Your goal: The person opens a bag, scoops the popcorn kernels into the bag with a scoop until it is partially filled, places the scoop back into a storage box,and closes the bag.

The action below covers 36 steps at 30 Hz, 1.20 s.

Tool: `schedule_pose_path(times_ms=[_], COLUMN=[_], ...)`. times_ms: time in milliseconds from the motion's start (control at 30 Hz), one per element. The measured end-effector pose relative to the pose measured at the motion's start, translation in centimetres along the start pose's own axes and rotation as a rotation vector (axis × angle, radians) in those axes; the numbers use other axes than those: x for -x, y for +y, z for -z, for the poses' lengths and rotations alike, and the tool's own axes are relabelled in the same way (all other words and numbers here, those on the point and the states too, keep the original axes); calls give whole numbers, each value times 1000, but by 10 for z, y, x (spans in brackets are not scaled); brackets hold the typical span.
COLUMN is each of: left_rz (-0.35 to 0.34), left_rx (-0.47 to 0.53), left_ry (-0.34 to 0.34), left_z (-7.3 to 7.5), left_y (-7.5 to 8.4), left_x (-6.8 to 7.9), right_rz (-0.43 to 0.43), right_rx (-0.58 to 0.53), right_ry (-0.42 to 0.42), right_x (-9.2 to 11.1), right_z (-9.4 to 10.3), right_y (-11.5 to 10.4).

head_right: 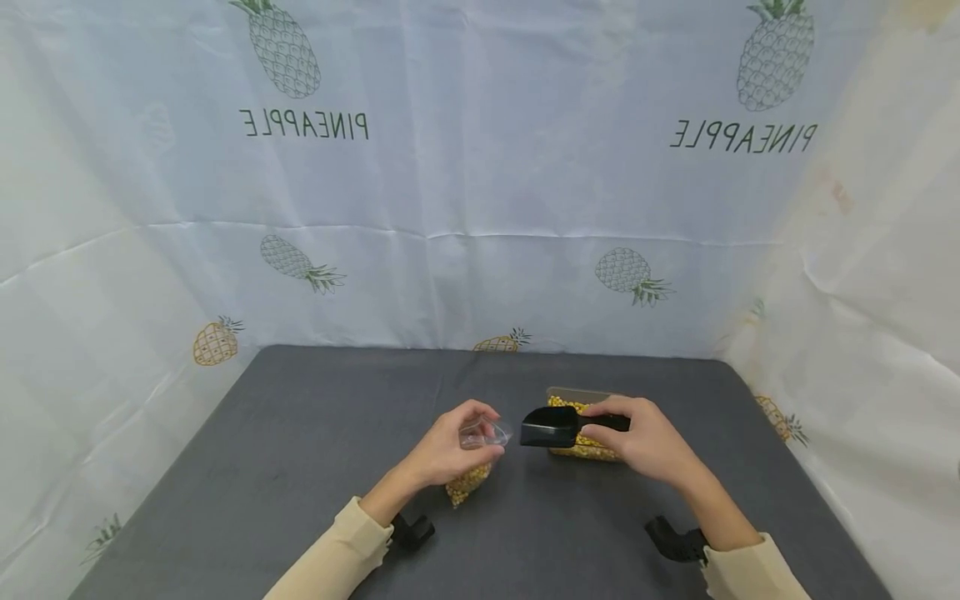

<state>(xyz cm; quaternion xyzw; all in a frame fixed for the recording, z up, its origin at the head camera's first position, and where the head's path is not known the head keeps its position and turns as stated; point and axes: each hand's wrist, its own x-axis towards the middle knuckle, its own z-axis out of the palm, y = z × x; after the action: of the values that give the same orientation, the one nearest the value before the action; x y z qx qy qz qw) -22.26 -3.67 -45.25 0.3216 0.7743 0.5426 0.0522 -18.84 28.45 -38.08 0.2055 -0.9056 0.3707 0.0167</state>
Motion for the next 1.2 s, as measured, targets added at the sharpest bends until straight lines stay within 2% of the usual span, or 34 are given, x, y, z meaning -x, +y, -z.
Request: schedule_pose_path(times_ms=[167, 367, 633, 767, 867, 1000, 1200], left_rz=[-28, -48, -111, -100, -62, -14, -4], left_rx=[12, 13, 31, 58, 59, 27, 34], left_ry=[31, 70, 185, 217, 214, 175, 105], left_z=[1, 2, 1, 1, 4, 8, 13], left_y=[2, 5, 1, -3, -4, -4, -6], left_x=[1, 2, 3, 4, 4, 4, 4], right_rz=[-36, -74, -195, -215, -217, -225, -183], right_rx=[1, 15, 78, 111, 135, 163, 218], right_ry=[17, 86, 149, 180, 203, 216, 248], right_x=[5, 11, 19, 22, 23, 24, 28], right_z=[2, 1, -5, -7, -9, -11, -16], right_y=[11, 26, 46, 55, 61, 67, 75])
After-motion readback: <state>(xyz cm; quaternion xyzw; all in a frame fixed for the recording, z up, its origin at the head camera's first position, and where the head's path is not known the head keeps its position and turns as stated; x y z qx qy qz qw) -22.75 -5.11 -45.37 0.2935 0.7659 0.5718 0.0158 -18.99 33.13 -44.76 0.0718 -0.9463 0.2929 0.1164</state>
